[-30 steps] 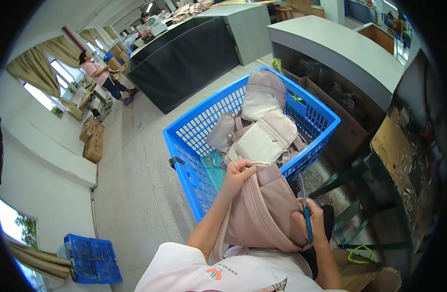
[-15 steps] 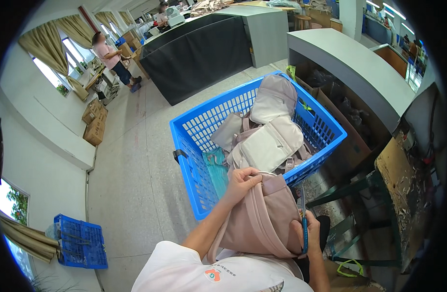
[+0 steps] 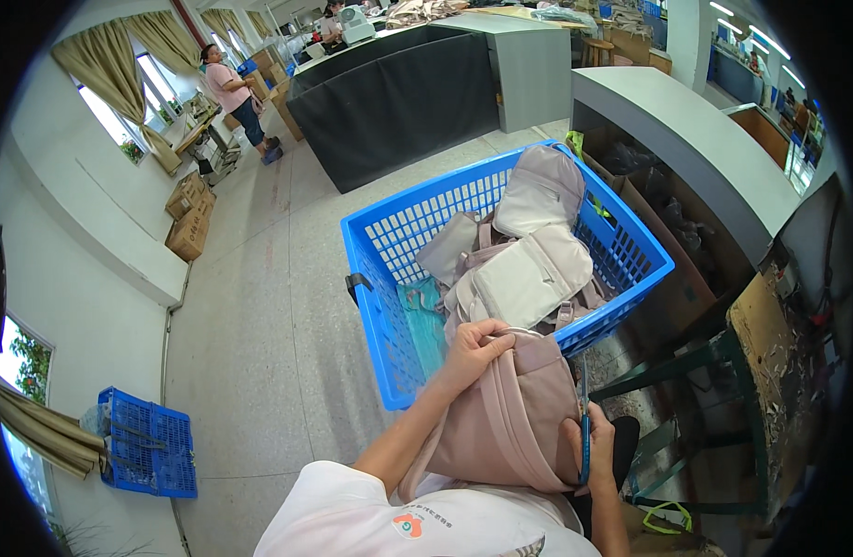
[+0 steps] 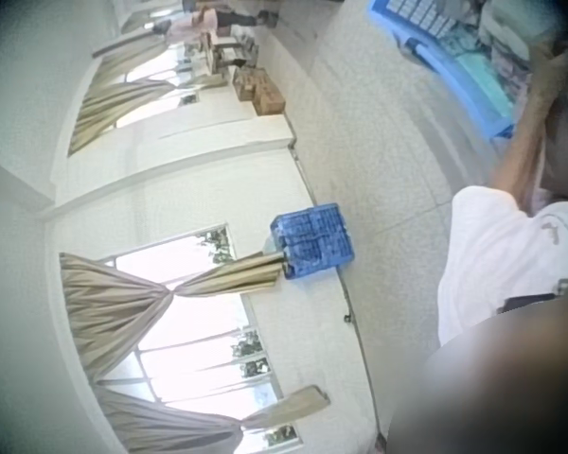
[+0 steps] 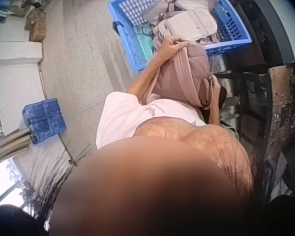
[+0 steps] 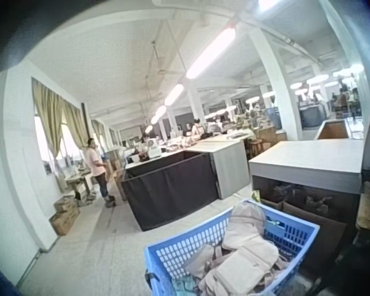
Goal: Trimming excess material and loose threads from backpacks using scissors.
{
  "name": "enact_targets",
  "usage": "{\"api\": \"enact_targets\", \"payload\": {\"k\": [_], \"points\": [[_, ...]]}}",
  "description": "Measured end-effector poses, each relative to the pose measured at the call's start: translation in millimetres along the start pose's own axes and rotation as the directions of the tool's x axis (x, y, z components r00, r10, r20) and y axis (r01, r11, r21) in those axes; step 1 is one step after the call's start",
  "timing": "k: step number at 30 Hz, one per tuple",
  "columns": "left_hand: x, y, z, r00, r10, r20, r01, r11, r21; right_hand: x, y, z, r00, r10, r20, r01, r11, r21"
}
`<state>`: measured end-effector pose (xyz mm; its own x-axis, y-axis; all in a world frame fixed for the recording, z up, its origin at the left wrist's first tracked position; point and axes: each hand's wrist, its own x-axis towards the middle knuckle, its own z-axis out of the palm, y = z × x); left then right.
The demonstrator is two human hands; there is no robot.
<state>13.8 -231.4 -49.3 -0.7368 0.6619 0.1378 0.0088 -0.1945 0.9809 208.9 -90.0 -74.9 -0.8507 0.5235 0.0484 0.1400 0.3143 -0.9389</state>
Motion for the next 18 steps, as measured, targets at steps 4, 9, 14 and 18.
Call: {"api": "enact_targets", "payload": {"k": [4, 9, 14, 18], "points": [[-4.6, 0.2, -0.6, 1.0, -0.007, 0.014, 0.007, 1.0, 0.02, -5.3, -4.3, 1.1, 1.0, -0.004, 0.002, 0.004, 0.999, -0.036], [-10.2, 4.4, 1.3, 1.0, -0.002, 0.023, 0.002, 1.0, 0.014, -12.0, -12.1, 1.0, 1.0, -0.014, -0.015, 0.013, 0.999, -0.048], [-11.9, 3.0, 4.1, 1.0, -0.001, 0.01, 0.0, 0.997, 0.08, -16.5, -11.3, 1.6, 0.999, 0.039, -0.028, -0.041, 0.996, -0.074], [-13.6, -3.9, 3.9, 1.0, 0.011, 0.012, -0.012, 0.998, 0.067, -16.9, -5.2, 3.7, 1.0, 0.011, -0.023, -0.013, 0.998, -0.056]]}}
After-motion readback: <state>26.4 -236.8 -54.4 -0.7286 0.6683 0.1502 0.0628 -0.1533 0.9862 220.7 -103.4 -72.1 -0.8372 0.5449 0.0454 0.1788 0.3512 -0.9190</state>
